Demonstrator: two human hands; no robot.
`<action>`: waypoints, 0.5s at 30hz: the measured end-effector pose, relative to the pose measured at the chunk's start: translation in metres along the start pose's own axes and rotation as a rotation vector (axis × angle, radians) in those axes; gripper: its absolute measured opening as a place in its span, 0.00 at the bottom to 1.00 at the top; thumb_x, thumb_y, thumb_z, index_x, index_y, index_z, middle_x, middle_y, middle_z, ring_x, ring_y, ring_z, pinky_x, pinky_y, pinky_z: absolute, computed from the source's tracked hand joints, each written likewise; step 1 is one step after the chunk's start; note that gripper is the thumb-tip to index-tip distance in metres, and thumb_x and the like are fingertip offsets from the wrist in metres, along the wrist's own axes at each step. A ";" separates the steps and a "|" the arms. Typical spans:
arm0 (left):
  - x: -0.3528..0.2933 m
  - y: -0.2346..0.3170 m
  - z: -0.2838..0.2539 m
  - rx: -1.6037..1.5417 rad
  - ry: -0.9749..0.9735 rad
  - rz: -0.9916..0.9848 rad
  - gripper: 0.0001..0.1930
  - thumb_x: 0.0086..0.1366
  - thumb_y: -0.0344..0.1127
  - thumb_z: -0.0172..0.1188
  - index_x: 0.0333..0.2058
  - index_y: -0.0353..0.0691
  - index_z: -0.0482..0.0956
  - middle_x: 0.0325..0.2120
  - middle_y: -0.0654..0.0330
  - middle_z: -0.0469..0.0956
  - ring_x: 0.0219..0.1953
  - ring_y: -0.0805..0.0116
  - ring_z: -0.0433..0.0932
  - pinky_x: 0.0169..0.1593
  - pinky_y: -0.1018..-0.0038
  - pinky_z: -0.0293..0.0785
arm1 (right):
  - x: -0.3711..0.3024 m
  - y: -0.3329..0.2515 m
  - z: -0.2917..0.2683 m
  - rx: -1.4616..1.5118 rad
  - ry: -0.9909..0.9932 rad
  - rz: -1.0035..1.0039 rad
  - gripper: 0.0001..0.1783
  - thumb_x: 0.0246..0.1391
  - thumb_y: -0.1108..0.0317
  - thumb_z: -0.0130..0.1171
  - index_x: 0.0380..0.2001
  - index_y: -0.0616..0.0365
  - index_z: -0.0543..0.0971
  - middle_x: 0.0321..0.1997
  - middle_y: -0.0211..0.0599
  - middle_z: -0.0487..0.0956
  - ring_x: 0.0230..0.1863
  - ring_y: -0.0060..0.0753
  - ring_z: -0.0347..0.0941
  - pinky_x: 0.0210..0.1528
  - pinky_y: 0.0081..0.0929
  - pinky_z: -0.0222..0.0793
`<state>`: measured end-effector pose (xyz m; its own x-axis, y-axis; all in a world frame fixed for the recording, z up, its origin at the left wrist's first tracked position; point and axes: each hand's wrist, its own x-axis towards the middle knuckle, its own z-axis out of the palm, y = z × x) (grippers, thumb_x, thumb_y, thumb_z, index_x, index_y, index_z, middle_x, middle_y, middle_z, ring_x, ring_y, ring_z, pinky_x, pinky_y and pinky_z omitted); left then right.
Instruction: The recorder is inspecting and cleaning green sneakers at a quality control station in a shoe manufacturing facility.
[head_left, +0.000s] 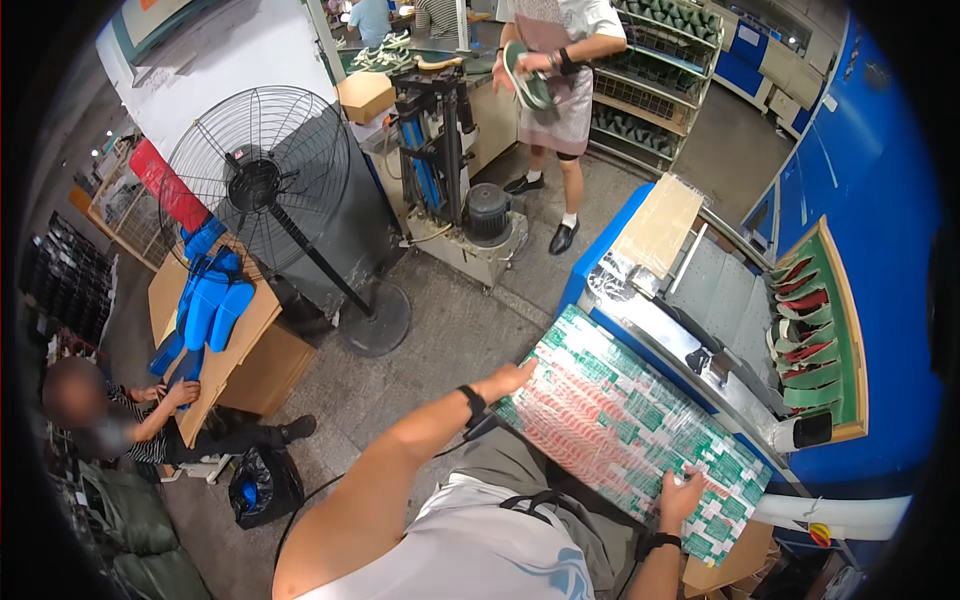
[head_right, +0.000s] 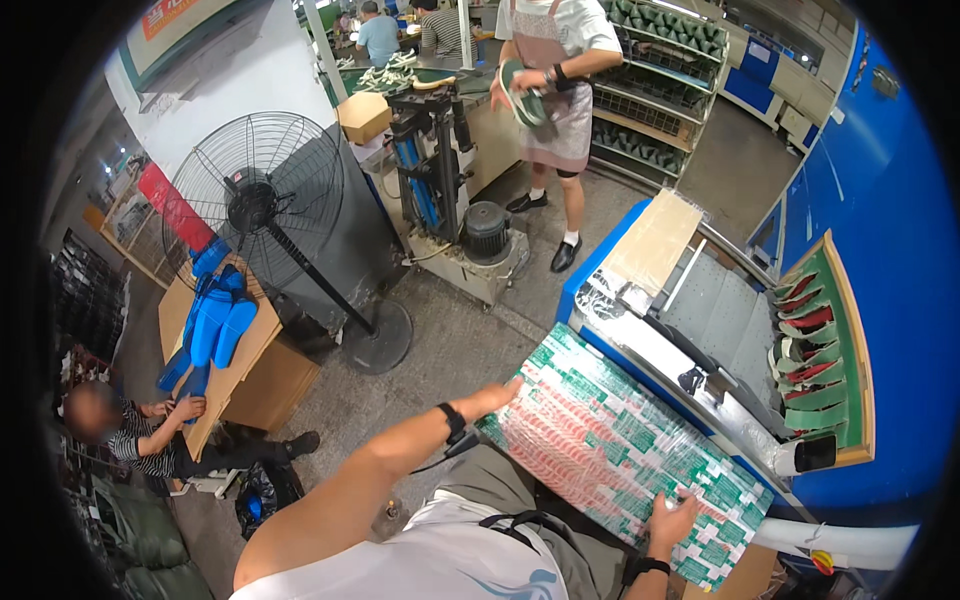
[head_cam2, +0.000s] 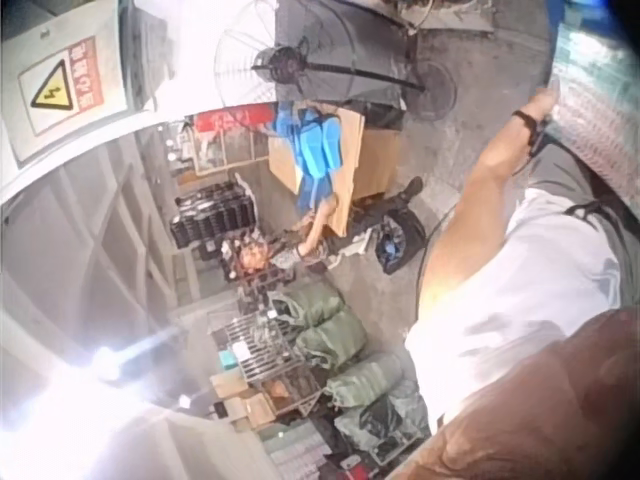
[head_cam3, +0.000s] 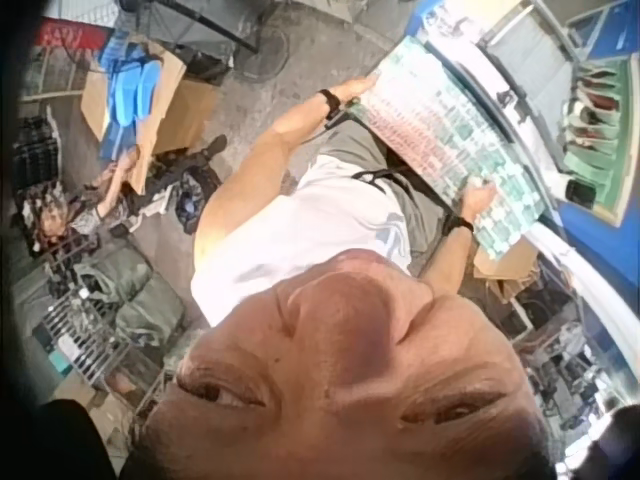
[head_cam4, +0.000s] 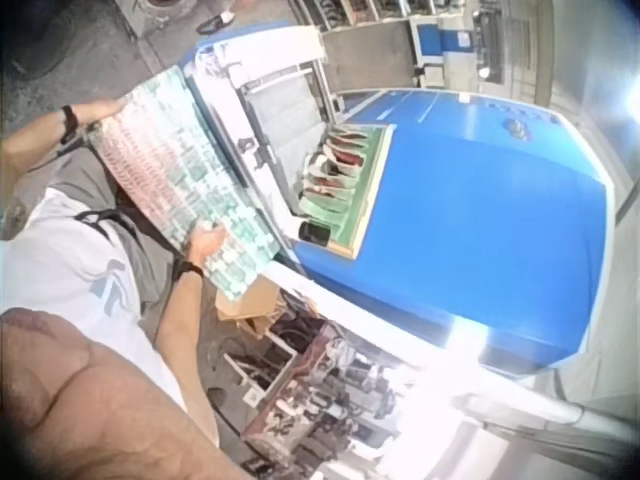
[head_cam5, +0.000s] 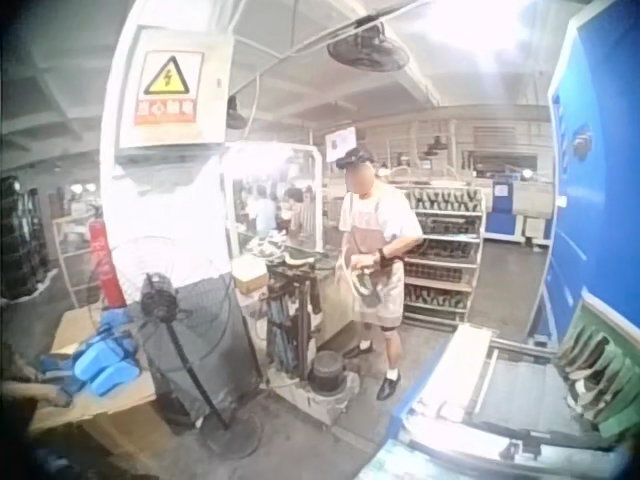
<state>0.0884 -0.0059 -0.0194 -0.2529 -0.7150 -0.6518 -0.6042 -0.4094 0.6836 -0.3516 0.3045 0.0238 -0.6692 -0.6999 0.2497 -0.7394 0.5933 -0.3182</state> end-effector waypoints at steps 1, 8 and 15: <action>0.005 0.006 0.000 -0.015 -0.027 -0.011 0.51 0.77 0.74 0.45 0.63 0.19 0.79 0.63 0.29 0.80 0.67 0.34 0.78 0.70 0.51 0.72 | 0.002 -0.001 0.000 0.030 -0.026 0.050 0.21 0.55 0.53 0.75 0.45 0.54 0.81 0.47 0.43 0.84 0.49 0.58 0.80 0.52 0.53 0.76; -0.003 0.048 0.019 0.202 0.365 -0.073 0.44 0.81 0.67 0.32 0.58 0.32 0.87 0.55 0.32 0.84 0.61 0.28 0.81 0.68 0.44 0.74 | -0.006 -0.012 0.019 -0.108 0.208 0.109 0.16 0.56 0.58 0.71 0.32 0.56 0.76 0.51 0.51 0.81 0.58 0.63 0.76 0.57 0.56 0.74; -0.004 0.052 0.017 0.207 0.358 -0.087 0.46 0.81 0.69 0.32 0.55 0.32 0.89 0.55 0.31 0.84 0.61 0.29 0.81 0.66 0.44 0.75 | -0.010 -0.010 0.022 -0.039 0.228 0.095 0.14 0.55 0.63 0.72 0.33 0.54 0.76 0.41 0.43 0.77 0.48 0.57 0.76 0.50 0.51 0.73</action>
<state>0.0445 -0.0148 0.0129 0.0623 -0.8498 -0.5235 -0.7598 -0.3805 0.5272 -0.3356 0.2966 0.0040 -0.7323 -0.5346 0.4219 -0.6714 0.6704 -0.3158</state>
